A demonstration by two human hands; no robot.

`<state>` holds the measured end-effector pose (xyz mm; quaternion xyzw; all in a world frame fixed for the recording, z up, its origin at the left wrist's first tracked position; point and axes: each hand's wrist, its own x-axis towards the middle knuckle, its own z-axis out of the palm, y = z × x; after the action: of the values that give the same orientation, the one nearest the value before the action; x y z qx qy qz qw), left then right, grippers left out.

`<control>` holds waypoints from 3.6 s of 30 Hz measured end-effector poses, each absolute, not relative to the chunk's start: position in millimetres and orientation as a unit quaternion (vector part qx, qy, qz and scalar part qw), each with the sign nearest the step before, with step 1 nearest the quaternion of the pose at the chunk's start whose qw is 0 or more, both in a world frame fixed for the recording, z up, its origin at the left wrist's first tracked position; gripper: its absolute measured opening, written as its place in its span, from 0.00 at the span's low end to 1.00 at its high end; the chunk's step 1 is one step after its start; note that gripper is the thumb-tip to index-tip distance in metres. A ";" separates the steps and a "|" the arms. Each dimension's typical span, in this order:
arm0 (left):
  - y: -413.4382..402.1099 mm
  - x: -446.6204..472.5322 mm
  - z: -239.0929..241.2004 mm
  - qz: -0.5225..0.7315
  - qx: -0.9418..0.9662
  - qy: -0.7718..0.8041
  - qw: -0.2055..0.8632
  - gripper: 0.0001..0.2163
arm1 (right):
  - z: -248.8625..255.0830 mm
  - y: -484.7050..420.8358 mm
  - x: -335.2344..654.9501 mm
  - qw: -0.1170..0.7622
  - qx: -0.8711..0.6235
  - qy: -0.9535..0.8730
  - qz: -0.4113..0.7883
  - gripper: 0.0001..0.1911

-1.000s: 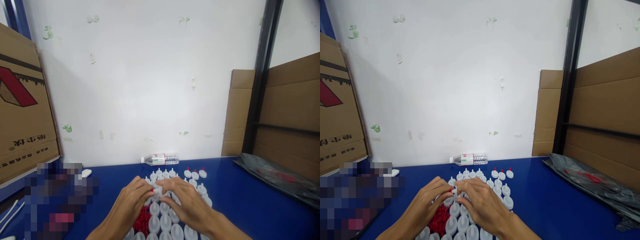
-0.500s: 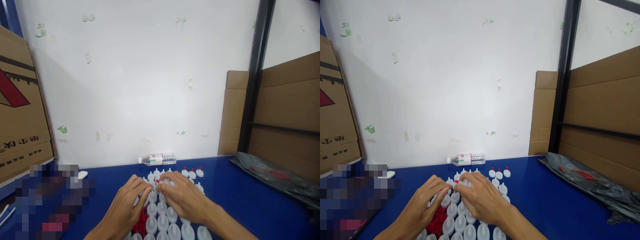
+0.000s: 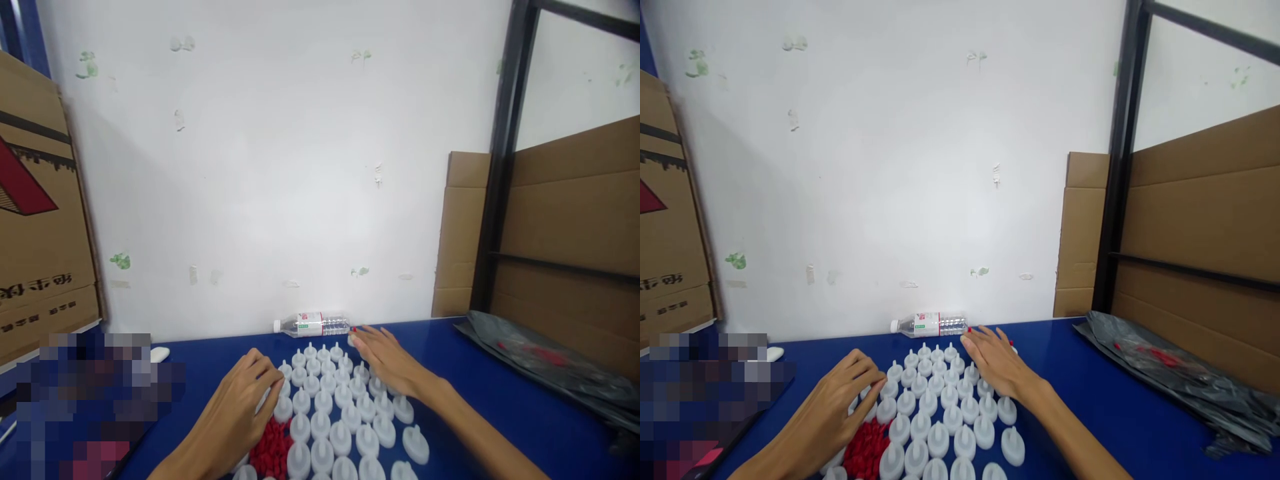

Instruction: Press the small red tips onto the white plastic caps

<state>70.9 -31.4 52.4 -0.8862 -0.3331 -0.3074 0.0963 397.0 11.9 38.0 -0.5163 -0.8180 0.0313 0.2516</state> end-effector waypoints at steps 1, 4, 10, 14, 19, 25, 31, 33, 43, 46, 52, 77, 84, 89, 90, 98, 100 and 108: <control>-31.1 70.8 52.1 -0.309 -0.887 -0.331 0.095 0.13 | 36.5 12.4 396.8 0.243 -0.519 -0.818 0.037 0.31; -28.4 69.3 49.1 -0.319 -0.885 -0.327 0.092 0.12 | 37.3 11.9 395.9 0.232 -0.522 -0.820 0.045 0.31; -15.7 64.3 36.1 -0.344 -0.876 -0.320 0.105 0.10 | 44.8 3.9 384.2 0.256 -0.504 -0.824 0.038 0.29; -15.5 62.0 37.8 -0.303 -0.894 -0.310 0.114 0.10 | 40.8 1.8 372.6 0.235 -0.482 -0.842 0.058 0.28; -26.2 64.0 49.5 -0.229 -0.913 -0.298 0.160 0.12 | 43.9 1.2 369.2 0.241 -0.458 -0.853 0.066 0.29; -32.7 73.7 45.7 -0.216 -0.925 -0.299 0.093 0.12 | 62.7 -6.4 370.3 0.306 -0.451 -0.838 0.003 0.24; -38.2 75.1 51.0 -0.175 -0.925 -0.335 0.044 0.10 | 67.3 -18.4 362.5 0.343 -0.405 -0.847 -0.020 0.19; -40.0 75.1 53.6 -0.164 -0.920 -0.356 0.022 0.10 | 66.9 -21.0 360.4 0.342 -0.395 -0.853 -0.019 0.18; -35.5 73.3 41.6 -0.151 -0.903 -0.400 -0.033 0.09 | 68.5 -32.0 351.3 0.337 -0.375 -0.863 -0.009 0.14; -34.2 73.2 36.9 -0.145 -0.900 -0.410 -0.036 0.09 | 70.3 -34.2 348.0 0.343 -0.371 -0.863 -0.016 0.11; -39.8 73.1 49.2 -0.145 -0.894 -0.415 -0.084 0.04 | 65.6 -33.5 345.3 0.361 -0.357 -0.860 -0.043 0.07; -46.3 94.1 59.4 -0.395 -0.864 -0.303 -0.072 0.10 | 47.3 -45.8 329.5 0.333 -0.290 -0.897 -0.017 0.26; -45.4 94.4 52.5 -0.412 -0.857 -0.301 -0.080 0.11 | 47.2 -48.3 326.1 0.347 -0.249 -0.904 -0.005 0.19; -40.1 91.3 43.1 -0.377 -0.857 -0.346 -0.065 0.11 | 46.7 -50.2 319.2 0.365 -0.226 -0.901 -0.058 0.08; -39.9 91.1 43.2 -0.364 -0.861 -0.350 -0.067 0.12 | 47.1 -51.3 317.6 0.367 -0.223 -0.900 -0.071 0.09; -44.7 94.7 48.1 -0.326 -0.866 -0.357 -0.127 0.22 | 51.1 -57.4 310.3 0.376 -0.214 -0.882 -0.184 0.16; -44.7 95.4 46.4 -0.331 -0.864 -0.351 -0.140 0.22 | 48.8 -57.0 308.7 0.376 -0.210 -0.877 -0.212 0.17; -45.2 90.8 48.4 -0.336 -0.857 -0.365 -0.143 0.23 | 42.0 -66.3 293.2 0.403 -0.217 -0.833 -0.311 0.13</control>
<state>90.8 -45.2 48.4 -0.8565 -0.3649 -0.3358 -0.1430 293.2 -66.3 42.0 -0.2171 -0.8327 -0.3112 0.4033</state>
